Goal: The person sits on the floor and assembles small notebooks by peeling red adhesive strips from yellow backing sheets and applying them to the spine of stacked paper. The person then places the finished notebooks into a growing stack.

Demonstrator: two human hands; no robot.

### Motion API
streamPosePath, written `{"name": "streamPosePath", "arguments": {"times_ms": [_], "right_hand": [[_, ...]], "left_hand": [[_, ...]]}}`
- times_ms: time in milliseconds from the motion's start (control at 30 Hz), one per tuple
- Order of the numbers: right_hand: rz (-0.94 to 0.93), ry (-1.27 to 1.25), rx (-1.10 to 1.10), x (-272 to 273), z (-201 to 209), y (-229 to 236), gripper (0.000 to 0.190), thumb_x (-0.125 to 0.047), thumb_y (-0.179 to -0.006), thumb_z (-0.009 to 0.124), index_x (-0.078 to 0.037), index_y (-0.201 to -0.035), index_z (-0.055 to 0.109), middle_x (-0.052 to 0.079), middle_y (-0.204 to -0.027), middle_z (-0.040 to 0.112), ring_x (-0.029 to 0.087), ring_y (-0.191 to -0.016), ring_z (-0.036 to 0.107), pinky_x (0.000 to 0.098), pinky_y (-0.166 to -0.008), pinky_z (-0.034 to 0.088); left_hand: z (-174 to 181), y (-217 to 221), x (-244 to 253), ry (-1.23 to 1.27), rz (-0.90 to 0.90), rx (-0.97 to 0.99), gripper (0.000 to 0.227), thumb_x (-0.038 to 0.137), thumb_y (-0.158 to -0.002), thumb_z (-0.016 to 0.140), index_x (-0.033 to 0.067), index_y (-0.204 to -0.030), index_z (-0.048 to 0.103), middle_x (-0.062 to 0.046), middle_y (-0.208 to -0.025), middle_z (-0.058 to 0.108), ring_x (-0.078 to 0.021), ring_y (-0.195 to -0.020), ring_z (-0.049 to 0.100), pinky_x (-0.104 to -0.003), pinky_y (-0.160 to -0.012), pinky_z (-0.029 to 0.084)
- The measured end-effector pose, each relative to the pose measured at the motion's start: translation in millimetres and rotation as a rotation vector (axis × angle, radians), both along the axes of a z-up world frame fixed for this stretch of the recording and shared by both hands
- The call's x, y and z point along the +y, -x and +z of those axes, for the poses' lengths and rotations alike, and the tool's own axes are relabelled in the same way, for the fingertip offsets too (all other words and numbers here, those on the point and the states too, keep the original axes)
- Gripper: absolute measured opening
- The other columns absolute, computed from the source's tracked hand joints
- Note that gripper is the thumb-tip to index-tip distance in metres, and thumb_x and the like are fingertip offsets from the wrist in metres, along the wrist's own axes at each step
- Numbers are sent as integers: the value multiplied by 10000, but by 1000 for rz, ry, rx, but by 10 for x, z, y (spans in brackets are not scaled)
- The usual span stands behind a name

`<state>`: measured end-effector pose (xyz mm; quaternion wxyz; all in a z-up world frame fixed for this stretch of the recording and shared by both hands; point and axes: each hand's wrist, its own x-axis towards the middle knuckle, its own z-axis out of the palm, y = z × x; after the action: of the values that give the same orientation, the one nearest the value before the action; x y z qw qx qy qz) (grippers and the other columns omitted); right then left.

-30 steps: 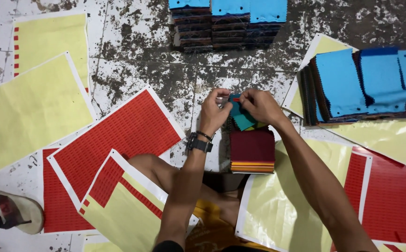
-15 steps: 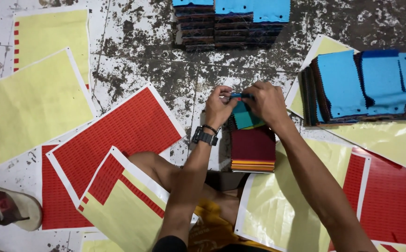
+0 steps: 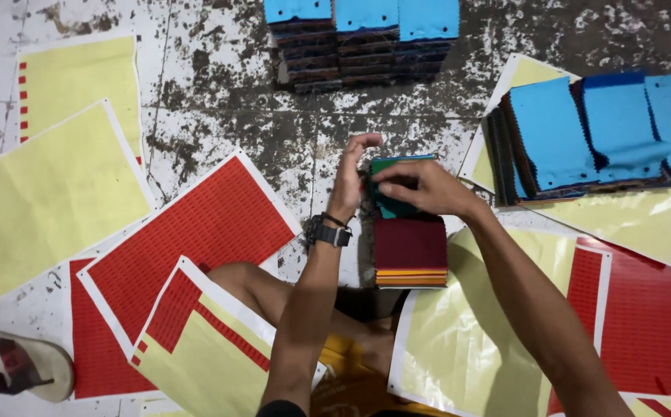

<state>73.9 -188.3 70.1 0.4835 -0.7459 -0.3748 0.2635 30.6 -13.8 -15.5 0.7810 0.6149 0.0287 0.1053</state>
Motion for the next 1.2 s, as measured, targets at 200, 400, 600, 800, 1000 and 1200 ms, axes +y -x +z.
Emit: {"name": "streamPosePath", "arguments": {"times_ms": [200, 400, 600, 800, 1000, 1200], "right_hand": [[-63, -31, 146, 5, -145, -16, 170, -157, -945, 746, -60, -1084, 766, 78, -890, 759, 151, -892, 661, 369, -797, 548], [-74, 51, 72, -53, -419, -28, 126, -94, -966, 695, -3, -1040, 742, 136, -841, 737, 250, -812, 674, 412, -770, 540], [-221, 191, -76, -86, -534, -82, 124, -129, -945, 674, -52, -1002, 752, 170, -790, 722, 311, -763, 698, 435, -691, 526], [-297, 283, -62, 1, -757, -209, 102, -158, -933, 684, -108, -951, 771, 104, -753, 734, 272, -725, 706, 392, -675, 538], [-319, 415, -169, 125, -779, -172, 172, -236, -932, 673, -110, -970, 785, 159, -797, 753, 395, -826, 732, 504, -731, 553], [-349, 458, -478, -22, -930, -210, 308, -259, -877, 765, -161, -1168, 737, 115, -952, 702, 382, -964, 713, 536, -795, 595]], "left_hand": [[-26, -56, -119, -219, -85, 87, 492, 424, -1062, 307, 153, -1343, 607, -159, -1344, 602, -375, -1356, 456, -482, -1191, 248], [-198, -70, -171, -310, 258, 172, 270, 314, -1018, 520, 149, -1158, 682, -107, -1053, 694, -262, -975, 687, -422, -907, 501], [-239, 15, 12, -58, 386, 387, 231, 236, -886, 573, 125, -1033, 711, -87, -932, 759, -160, -756, 707, -286, -689, 561], [-309, 132, 36, -121, 243, 366, 259, 118, -814, 675, 160, -1066, 722, -80, -964, 760, -133, -790, 712, -284, -737, 569], [-449, 69, -87, -295, 276, 335, 330, 149, -748, 790, 140, -1064, 696, -71, -950, 741, -171, -813, 723, -310, -723, 595], [-569, 31, -158, -343, 309, 392, 345, 196, -708, 807, 177, -1037, 703, -13, -902, 725, -136, -762, 696, -298, -702, 587]]}}
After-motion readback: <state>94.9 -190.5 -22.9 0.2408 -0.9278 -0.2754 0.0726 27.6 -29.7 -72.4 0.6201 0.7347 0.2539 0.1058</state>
